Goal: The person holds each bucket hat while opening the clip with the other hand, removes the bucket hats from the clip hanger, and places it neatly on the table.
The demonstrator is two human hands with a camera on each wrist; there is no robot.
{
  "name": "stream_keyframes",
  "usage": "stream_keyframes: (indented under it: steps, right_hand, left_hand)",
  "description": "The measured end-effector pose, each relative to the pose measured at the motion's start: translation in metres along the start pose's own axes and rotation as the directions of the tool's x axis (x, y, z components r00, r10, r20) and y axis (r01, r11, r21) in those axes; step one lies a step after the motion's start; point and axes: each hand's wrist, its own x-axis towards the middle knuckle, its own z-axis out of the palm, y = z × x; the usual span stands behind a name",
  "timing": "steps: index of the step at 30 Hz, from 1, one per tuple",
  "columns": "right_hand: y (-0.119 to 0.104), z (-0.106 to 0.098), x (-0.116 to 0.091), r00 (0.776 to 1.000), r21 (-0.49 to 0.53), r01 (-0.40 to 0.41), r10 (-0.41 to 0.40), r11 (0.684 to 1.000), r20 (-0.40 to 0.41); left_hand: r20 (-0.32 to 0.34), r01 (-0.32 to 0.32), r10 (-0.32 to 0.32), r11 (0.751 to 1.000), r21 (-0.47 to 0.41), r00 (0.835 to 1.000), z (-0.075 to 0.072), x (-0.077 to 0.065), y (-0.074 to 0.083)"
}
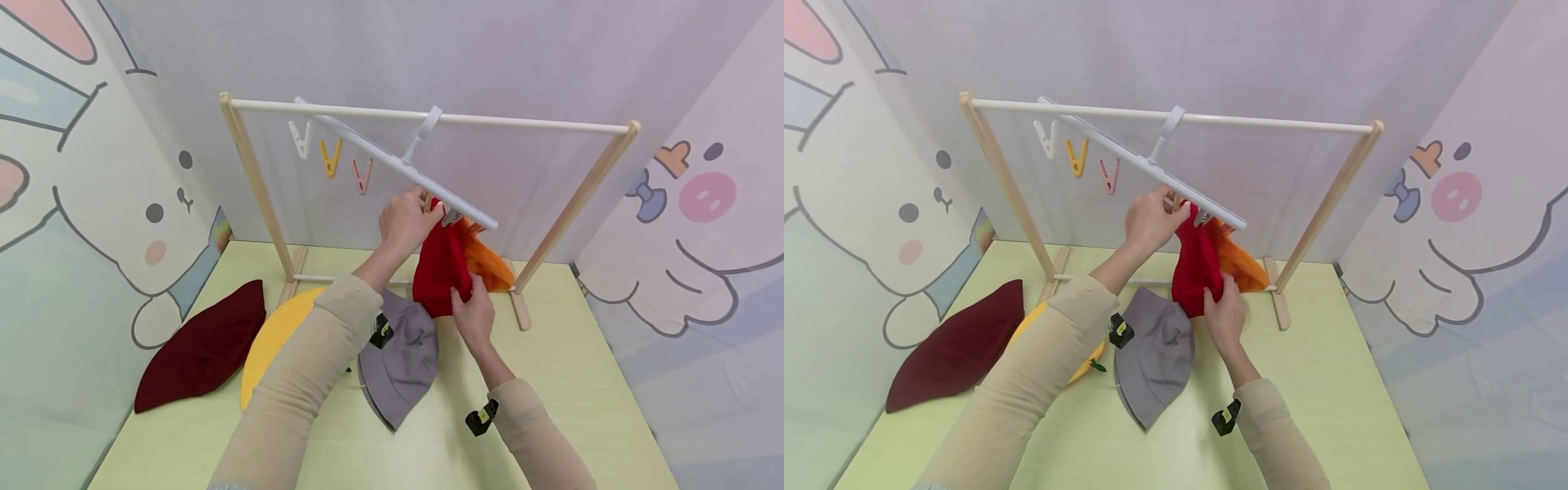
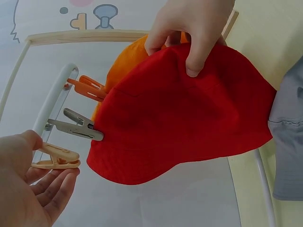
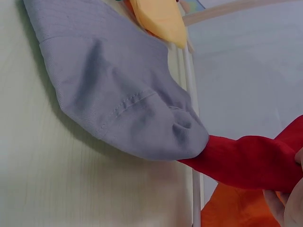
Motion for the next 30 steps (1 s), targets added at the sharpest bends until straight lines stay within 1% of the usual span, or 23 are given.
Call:
stream_keyframes:
  steps: [5, 12, 24, 30]
  right_hand:
    - [0.002, -0.003, 0.003, 0.998, 0.009, 0.027, -0.026, 1.000, -0.056]
    - [0.005, -0.008, 0.007, 0.992, 0.005, 0.036, -0.035, 0.999, -0.118]
    - [0.003, -0.024, 0.011, 0.982, 0.029, 0.069, -0.063, 0.997, -0.176]
    - [0.001, -0.032, 0.010, 0.981, 0.024, 0.078, -0.072, 0.997, -0.180]
  left_hand:
    - [-0.002, -0.005, 0.005, 1.000, -0.020, 1.000, 0.000, 0.000, 0.000]
    - [-0.001, -0.011, 0.011, 1.000, -0.027, 1.000, 0.000, 0.000, 0.001]
    - [0.019, -0.002, 0.003, 0.999, -0.045, 1.000, 0.002, 0.000, 0.002]
    - [0.025, -0.006, 0.007, 0.999, -0.049, 1.000, 0.002, 0.001, 0.001]
